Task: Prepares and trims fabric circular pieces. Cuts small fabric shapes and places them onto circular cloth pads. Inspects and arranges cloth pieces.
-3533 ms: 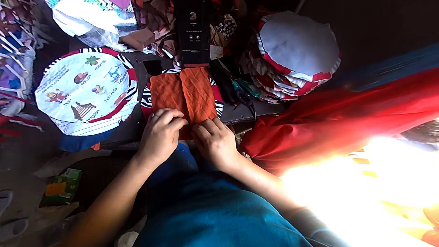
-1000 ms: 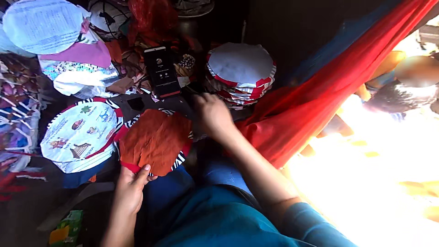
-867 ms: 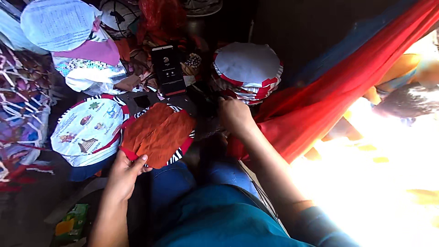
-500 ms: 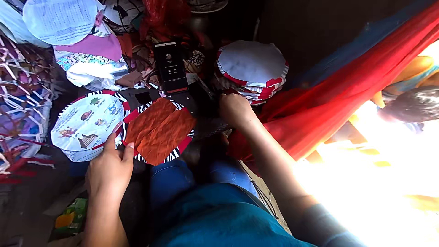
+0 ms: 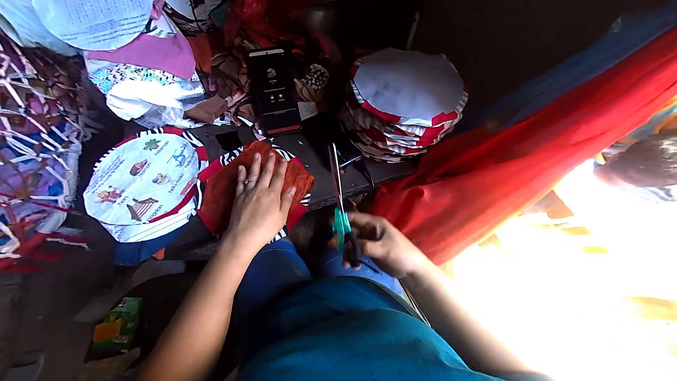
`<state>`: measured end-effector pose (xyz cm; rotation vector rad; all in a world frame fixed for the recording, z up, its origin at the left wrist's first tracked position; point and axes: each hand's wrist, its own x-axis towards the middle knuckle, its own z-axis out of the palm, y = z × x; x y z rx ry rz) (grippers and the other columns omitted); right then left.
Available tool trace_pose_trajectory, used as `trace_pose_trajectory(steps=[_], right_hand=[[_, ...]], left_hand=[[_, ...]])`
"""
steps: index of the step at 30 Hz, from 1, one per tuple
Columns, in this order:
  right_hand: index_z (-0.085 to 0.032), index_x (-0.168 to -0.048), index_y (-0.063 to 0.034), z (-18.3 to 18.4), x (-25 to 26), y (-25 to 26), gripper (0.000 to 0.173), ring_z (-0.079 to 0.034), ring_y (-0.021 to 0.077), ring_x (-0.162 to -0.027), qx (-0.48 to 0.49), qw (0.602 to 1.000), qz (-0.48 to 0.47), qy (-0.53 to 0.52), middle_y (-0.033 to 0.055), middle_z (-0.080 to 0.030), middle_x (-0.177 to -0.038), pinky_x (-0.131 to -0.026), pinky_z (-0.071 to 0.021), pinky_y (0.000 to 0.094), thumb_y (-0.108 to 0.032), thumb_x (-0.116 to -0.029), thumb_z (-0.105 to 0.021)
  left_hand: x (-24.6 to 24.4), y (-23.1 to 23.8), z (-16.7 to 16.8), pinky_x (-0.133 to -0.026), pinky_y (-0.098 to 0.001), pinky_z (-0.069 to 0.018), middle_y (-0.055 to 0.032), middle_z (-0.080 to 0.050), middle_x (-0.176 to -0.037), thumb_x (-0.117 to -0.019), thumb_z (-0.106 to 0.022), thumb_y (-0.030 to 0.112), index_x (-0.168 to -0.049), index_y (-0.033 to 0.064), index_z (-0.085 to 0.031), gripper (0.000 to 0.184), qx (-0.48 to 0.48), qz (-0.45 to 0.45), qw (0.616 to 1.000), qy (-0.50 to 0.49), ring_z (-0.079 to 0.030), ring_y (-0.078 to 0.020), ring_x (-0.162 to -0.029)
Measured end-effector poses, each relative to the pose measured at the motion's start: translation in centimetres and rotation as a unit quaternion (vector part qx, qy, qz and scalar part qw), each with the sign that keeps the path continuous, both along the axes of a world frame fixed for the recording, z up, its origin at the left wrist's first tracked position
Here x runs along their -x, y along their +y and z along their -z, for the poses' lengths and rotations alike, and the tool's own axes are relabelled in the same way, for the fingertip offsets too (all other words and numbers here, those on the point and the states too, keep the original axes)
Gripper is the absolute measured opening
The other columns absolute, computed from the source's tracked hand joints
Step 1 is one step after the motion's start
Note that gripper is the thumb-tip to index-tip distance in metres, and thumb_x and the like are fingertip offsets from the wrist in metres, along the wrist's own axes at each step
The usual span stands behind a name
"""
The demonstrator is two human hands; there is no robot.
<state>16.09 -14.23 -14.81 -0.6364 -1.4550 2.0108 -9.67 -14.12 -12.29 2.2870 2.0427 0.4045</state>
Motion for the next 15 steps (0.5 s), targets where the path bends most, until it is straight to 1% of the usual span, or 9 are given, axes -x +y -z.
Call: trace_pose_trajectory(steps=[2, 5, 7, 9, 11, 12, 13, 15], right_hand=[[-0.053, -0.132, -0.0060, 1.8, -0.2, -1.7, 0.043, -0.068, 0.0059, -0.068, 0.059, 0.997, -0.020, 0.048, -0.0021, -0.074, -0.097, -0.059, -0.0575, 0.0217, -0.017, -0.0920, -0.064], [-0.051, -0.125, -0.0092, 2.9, -0.1, -3.4, 0.028, -0.067, 0.0062, -0.063, 0.130, 0.989, -0.013, 0.068, -0.0023, -0.071, -0.089, -0.055, -0.0565, 0.0203, -0.014, -0.0978, -0.057], [-0.047, -0.123, -0.0106, 3.1, 0.2, -4.1, 0.024, -0.069, 0.0099, -0.067, 0.159, 0.984, -0.028, 0.080, -0.0006, -0.071, -0.089, -0.058, -0.0587, 0.0228, -0.018, -0.1011, -0.054], [-0.044, -0.124, -0.0123, 3.4, 0.5, -4.4, 0.029, -0.072, 0.0127, -0.075, 0.154, 0.983, -0.049, 0.088, -0.0015, -0.070, -0.091, -0.064, -0.0606, 0.0258, -0.030, -0.1026, -0.053], [-0.042, -0.129, -0.0135, 3.6, 0.7, -4.6, 0.043, -0.071, 0.0124, -0.081, 0.142, 0.985, -0.061, 0.079, -0.0033, -0.068, -0.094, -0.067, -0.0603, 0.0264, -0.047, -0.1020, -0.049], [-0.042, -0.130, -0.0133, 3.6, 0.9, -4.6, 0.046, -0.070, 0.0120, -0.082, 0.139, 0.986, -0.056, 0.074, -0.0037, -0.068, -0.094, -0.067, -0.0603, 0.0266, -0.051, -0.1027, -0.046], [-0.042, -0.130, -0.0126, 3.5, 1.1, -4.5, 0.045, -0.070, 0.0112, -0.081, 0.134, 0.988, -0.047, 0.065, -0.0042, -0.066, -0.093, -0.067, -0.0600, 0.0262, -0.049, -0.1038, -0.043], [-0.043, -0.127, -0.0112, 3.2, 1.7, -4.3, 0.036, -0.068, 0.0092, -0.077, 0.125, 0.991, -0.025, 0.050, -0.0053, -0.064, -0.088, -0.066, -0.0595, 0.0248, -0.039, -0.1051, -0.038]], left_hand=[[-0.4, 0.7, -0.1, -0.123, -0.0641, -0.0081, -0.0176, -0.030, -0.166, -0.1104, -0.034, 0.036, -0.157, 0.0064, -0.040, 0.056, 0.006, 0.024, 1.000, 0.010, -0.017, -0.0400, -0.156], [-0.5, 1.5, 0.3, -0.122, -0.0649, -0.0066, -0.0160, -0.027, -0.167, -0.1108, -0.029, 0.037, -0.158, 0.0088, -0.038, 0.056, 0.021, 0.040, 0.999, 0.015, -0.015, -0.0394, -0.156], [-0.3, 1.8, 1.0, -0.122, -0.0663, -0.0055, -0.0155, -0.026, -0.168, -0.1111, -0.027, 0.038, -0.160, 0.0093, -0.035, 0.057, 0.048, 0.041, 0.998, 0.025, -0.014, -0.0397, -0.157], [-0.1, 1.9, 1.5, -0.122, -0.0662, -0.0046, -0.0147, -0.026, -0.168, -0.1108, -0.026, 0.038, -0.160, 0.0098, -0.034, 0.058, 0.059, 0.043, 0.997, 0.037, -0.014, -0.0390, -0.157], [0.0, 2.0, 1.6, -0.122, -0.0656, -0.0044, -0.0134, -0.025, -0.169, -0.1106, -0.025, 0.039, -0.161, 0.0106, -0.033, 0.058, 0.064, 0.043, 0.996, 0.045, -0.014, -0.0377, -0.157], [0.0, 2.0, 1.6, -0.122, -0.0653, -0.0041, -0.0133, -0.025, -0.169, -0.1105, -0.025, 0.039, -0.161, 0.0108, -0.033, 0.058, 0.065, 0.042, 0.996, 0.045, -0.014, -0.0371, -0.157], [-0.1, 1.9, 1.6, -0.122, -0.0654, -0.0042, -0.0137, -0.025, -0.168, -0.1104, -0.026, 0.038, -0.161, 0.0105, -0.034, 0.058, 0.062, 0.043, 0.996, 0.044, -0.014, -0.0372, -0.157], [-0.1, 1.9, 1.6, -0.122, -0.0653, -0.0044, -0.0136, -0.026, -0.168, -0.1104, -0.026, 0.039, -0.161, 0.0113, -0.034, 0.058, 0.056, 0.041, 0.997, 0.046, -0.015, -0.0371, -0.157]])
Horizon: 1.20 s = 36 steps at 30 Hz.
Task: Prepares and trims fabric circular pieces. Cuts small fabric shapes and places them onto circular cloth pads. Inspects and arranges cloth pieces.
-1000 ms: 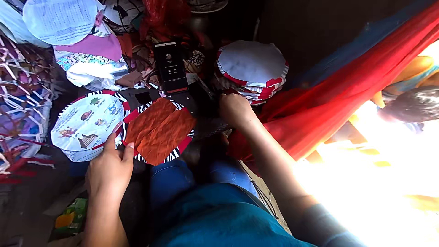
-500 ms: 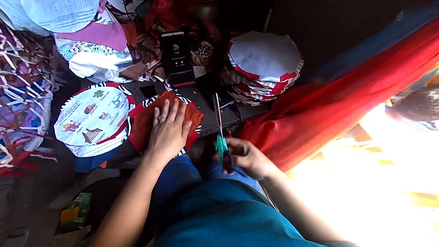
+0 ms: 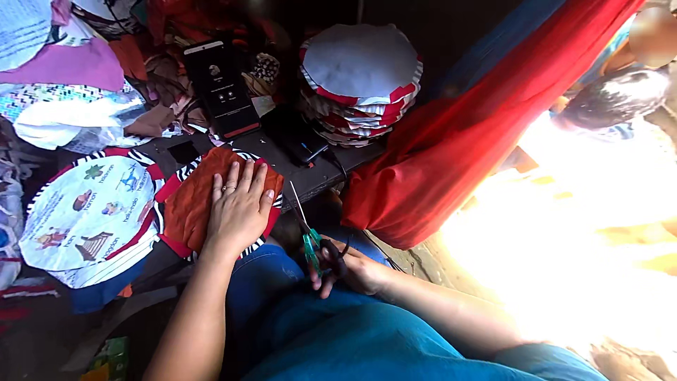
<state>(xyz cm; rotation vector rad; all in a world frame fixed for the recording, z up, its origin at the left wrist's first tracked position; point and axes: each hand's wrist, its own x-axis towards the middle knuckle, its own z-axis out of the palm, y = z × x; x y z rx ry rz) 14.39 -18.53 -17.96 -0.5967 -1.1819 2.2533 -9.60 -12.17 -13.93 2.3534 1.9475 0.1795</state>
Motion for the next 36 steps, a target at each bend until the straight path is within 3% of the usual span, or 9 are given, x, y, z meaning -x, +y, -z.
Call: trace_pose_trajectory(steps=[5, 10, 36], right_hand=[[-0.048, -0.121, -0.0045, -0.6, 1.4, -0.2, 0.028, -0.065, 0.0049, -0.065, -0.049, 0.994, 0.069, -0.076, -0.0058, -0.062, -0.078, -0.059, -0.0562, 0.0214, -0.022, -0.1013, -0.041], [-0.051, -0.121, -0.0026, -1.0, 2.2, 0.1, 0.026, -0.063, 0.0052, -0.061, -0.056, 0.985, 0.104, -0.123, -0.0038, -0.062, -0.077, -0.057, -0.0556, 0.0213, -0.021, -0.1026, -0.048], [-0.054, -0.115, -0.0003, -2.3, 2.5, 1.6, 0.015, -0.057, 0.0022, -0.051, -0.015, 0.973, 0.139, -0.184, -0.0016, -0.062, -0.071, -0.047, -0.0480, 0.0162, -0.012, -0.1065, -0.050]], left_hand=[[0.0, 0.1, 0.1, -0.122, -0.0653, -0.0047, -0.0135, -0.027, -0.168, -0.1103, -0.027, 0.038, -0.161, 0.0127, -0.035, 0.057, -0.005, 0.001, 1.000, -0.002, -0.016, -0.0363, -0.157], [0.1, 0.0, 0.2, -0.122, -0.0646, -0.0058, -0.0127, -0.029, -0.167, -0.1098, -0.027, 0.038, -0.160, 0.0132, -0.036, 0.057, -0.014, 0.001, 1.000, -0.006, -0.017, -0.0356, -0.157], [0.3, 0.4, 0.5, -0.123, -0.0624, -0.0080, -0.0145, -0.028, -0.167, -0.1097, -0.030, 0.041, -0.160, 0.0106, -0.035, 0.059, -0.018, 0.007, 1.000, -0.005, -0.019, -0.0352, -0.156]])
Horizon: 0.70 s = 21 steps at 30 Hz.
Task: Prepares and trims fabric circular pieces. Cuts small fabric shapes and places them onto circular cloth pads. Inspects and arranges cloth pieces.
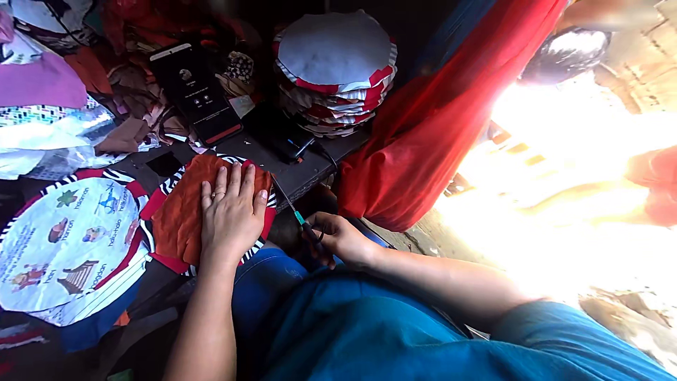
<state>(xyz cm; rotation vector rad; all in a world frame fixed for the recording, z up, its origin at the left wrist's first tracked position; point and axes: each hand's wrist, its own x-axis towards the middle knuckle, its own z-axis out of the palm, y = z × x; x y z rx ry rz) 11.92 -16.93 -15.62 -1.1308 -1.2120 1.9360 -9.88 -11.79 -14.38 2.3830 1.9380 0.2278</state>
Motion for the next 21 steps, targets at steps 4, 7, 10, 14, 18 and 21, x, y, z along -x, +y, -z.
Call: trace_pose_trajectory(steps=[4, 7, 10, 14, 18, 21], right_hand=[[-0.053, -0.114, -0.0041, 0.2, -0.6, 0.3, 0.018, -0.060, 0.0030, -0.055, 0.015, 0.998, -0.042, 0.050, -0.0025, -0.063, -0.072, -0.050, -0.0499, 0.0167, -0.016, -0.1083, -0.041], [-0.051, -0.119, -0.0063, 0.4, -1.0, 0.5, 0.027, -0.060, 0.0032, -0.061, -0.004, 0.995, -0.076, 0.057, -0.0031, -0.060, -0.079, -0.053, -0.0495, 0.0172, -0.024, -0.1089, -0.033], [-0.053, -0.115, -0.0063, 0.4, -1.0, 0.8, 0.025, -0.059, 0.0029, -0.058, -0.009, 0.996, -0.072, 0.057, -0.0032, -0.061, -0.075, -0.051, -0.0489, 0.0166, -0.023, -0.1091, -0.035], [-0.054, -0.115, -0.0033, 0.7, -0.7, 1.4, 0.022, -0.058, 0.0025, -0.055, -0.013, 0.997, -0.064, 0.046, -0.0026, -0.061, -0.072, -0.049, -0.0476, 0.0161, -0.020, -0.1081, -0.041], [-0.057, -0.114, -0.0023, 0.7, -0.5, 1.7, 0.022, -0.057, 0.0022, -0.054, -0.011, 0.998, -0.042, 0.042, -0.0022, -0.062, -0.071, -0.048, -0.0461, 0.0156, -0.019, -0.1082, -0.043], [-0.058, -0.112, -0.0025, 0.8, -0.4, 1.8, 0.020, -0.056, 0.0017, -0.052, -0.005, 0.998, -0.030, 0.047, -0.0022, -0.062, -0.070, -0.047, -0.0452, 0.0152, -0.017, -0.1080, -0.045]], left_hand=[[0.0, -0.1, -0.1, -0.123, -0.0630, -0.0085, -0.0148, -0.028, -0.167, -0.1095, -0.030, 0.041, -0.160, 0.0098, -0.035, 0.059, -0.002, 0.001, 1.000, -0.003, -0.019, -0.0355, -0.156], [0.0, -0.2, -0.2, -0.122, -0.0640, -0.0081, -0.0154, -0.029, -0.167, -0.1094, -0.029, 0.041, -0.160, 0.0098, -0.036, 0.059, -0.001, 0.000, 1.000, -0.004, -0.018, -0.0359, -0.156], [-0.1, -0.2, -0.3, -0.123, -0.0632, -0.0069, -0.0146, -0.027, -0.167, -0.1098, -0.030, 0.040, -0.160, 0.0107, -0.035, 0.059, 0.008, -0.008, 1.000, -0.004, -0.017, -0.0350, -0.157], [-0.1, -0.3, -0.4, -0.123, -0.0626, -0.0068, -0.0142, -0.026, -0.168, -0.1100, -0.029, 0.039, -0.161, 0.0100, -0.033, 0.059, 0.011, -0.010, 1.000, -0.003, -0.017, -0.0344, -0.157], [0.0, -0.2, -0.2, -0.123, -0.0630, -0.0058, -0.0139, -0.026, -0.168, -0.1097, -0.028, 0.041, -0.161, 0.0096, -0.033, 0.060, 0.006, -0.007, 1.000, -0.003, -0.016, -0.0350, -0.157], [-0.1, -0.2, -0.2, -0.123, -0.0628, -0.0069, -0.0151, -0.027, -0.167, -0.1097, -0.030, 0.040, -0.160, 0.0092, -0.034, 0.059, 0.006, -0.006, 1.000, -0.003, -0.017, -0.0355, -0.157]])
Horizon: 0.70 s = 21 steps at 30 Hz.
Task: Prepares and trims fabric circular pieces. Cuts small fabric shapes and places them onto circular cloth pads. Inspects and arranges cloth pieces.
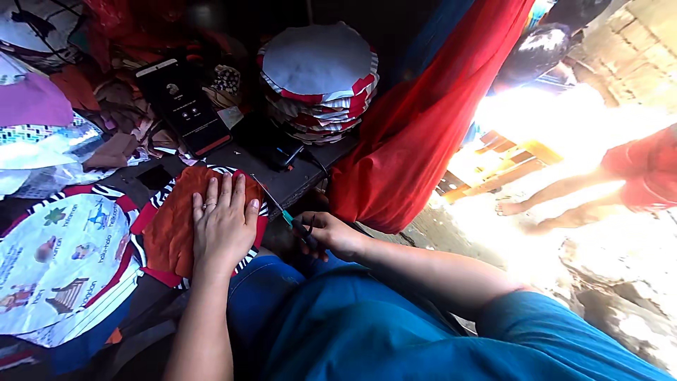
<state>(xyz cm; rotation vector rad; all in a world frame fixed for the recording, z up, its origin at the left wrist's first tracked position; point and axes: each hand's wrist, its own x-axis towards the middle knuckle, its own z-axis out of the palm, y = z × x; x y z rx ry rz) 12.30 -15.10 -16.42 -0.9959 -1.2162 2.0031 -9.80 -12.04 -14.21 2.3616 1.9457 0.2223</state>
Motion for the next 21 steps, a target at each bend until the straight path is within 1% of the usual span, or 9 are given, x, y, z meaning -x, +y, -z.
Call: trace_pose_trajectory(steps=[3, 9, 11, 15, 17, 21], right_hand=[[-0.058, -0.110, -0.0026, 0.0, 0.1, 0.0, 0.018, -0.055, 0.0015, -0.051, 0.001, 1.000, 0.006, -0.002, -0.0021, -0.062, -0.069, -0.047, -0.0446, 0.0148, -0.015, -0.1077, -0.046], [-0.059, -0.111, -0.0019, -0.1, -0.1, 0.1, 0.016, -0.053, 0.0006, -0.049, -0.013, 1.000, 0.002, -0.026, -0.0023, -0.060, -0.069, -0.045, -0.0428, 0.0141, -0.015, -0.1072, -0.050], [-0.058, -0.111, -0.0023, -0.4, -0.2, 0.1, 0.016, -0.053, 0.0006, -0.049, -0.004, 1.000, -0.004, -0.026, -0.0022, -0.061, -0.069, -0.045, -0.0428, 0.0139, -0.015, -0.1079, -0.048], [-0.056, -0.110, -0.0052, 0.0, -0.8, 0.5, 0.022, -0.057, 0.0012, -0.052, 0.016, 0.998, -0.045, 0.027, -0.0026, -0.063, -0.070, -0.047, -0.0451, 0.0141, -0.018, -0.1089, -0.038], [-0.055, -0.111, -0.0065, 0.2, -1.0, 0.7, 0.024, -0.058, 0.0012, -0.054, 0.014, 0.998, -0.060, 0.027, -0.0030, -0.064, -0.072, -0.047, -0.0456, 0.0140, -0.019, -0.1088, -0.035], [-0.056, -0.110, -0.0053, 0.0, -1.3, 1.3, 0.023, -0.057, 0.0012, -0.054, -0.004, 0.998, -0.064, -0.005, -0.0024, -0.063, -0.072, -0.048, -0.0446, 0.0139, -0.019, -0.1085, -0.038]], left_hand=[[0.0, 0.0, 0.0, -0.123, -0.0626, -0.0069, -0.0138, -0.027, -0.168, -0.1097, -0.030, 0.040, -0.160, 0.0097, -0.034, 0.059, -0.001, -0.002, 1.000, 0.002, -0.017, -0.0348, -0.157], [0.0, 0.1, 0.1, -0.123, -0.0620, -0.0070, -0.0129, -0.026, -0.168, -0.1097, -0.029, 0.040, -0.161, 0.0109, -0.033, 0.059, 0.001, -0.002, 1.000, 0.006, -0.017, -0.0340, -0.157], [0.0, 0.0, 0.1, -0.123, -0.0618, -0.0073, -0.0130, -0.026, -0.168, -0.1096, -0.029, 0.040, -0.161, 0.0106, -0.033, 0.059, -0.002, -0.001, 1.000, 0.005, -0.017, -0.0342, -0.157], [0.0, 0.0, 0.1, -0.123, -0.0616, -0.0078, -0.0141, -0.028, -0.167, -0.1097, -0.030, 0.039, -0.160, 0.0093, -0.035, 0.059, -0.005, 0.000, 1.000, 0.002, -0.018, -0.0349, -0.157], [0.0, 0.0, 0.1, -0.123, -0.0617, -0.0077, -0.0139, -0.028, -0.167, -0.1096, -0.030, 0.039, -0.160, 0.0092, -0.035, 0.059, -0.005, -0.001, 1.000, 0.000, -0.018, -0.0347, -0.156], [0.0, 0.0, 0.1, -0.123, -0.0618, -0.0076, -0.0139, -0.028, -0.167, -0.1094, -0.031, 0.040, -0.160, 0.0098, -0.035, 0.059, -0.004, -0.003, 1.000, -0.002, -0.019, -0.0340, -0.157]])
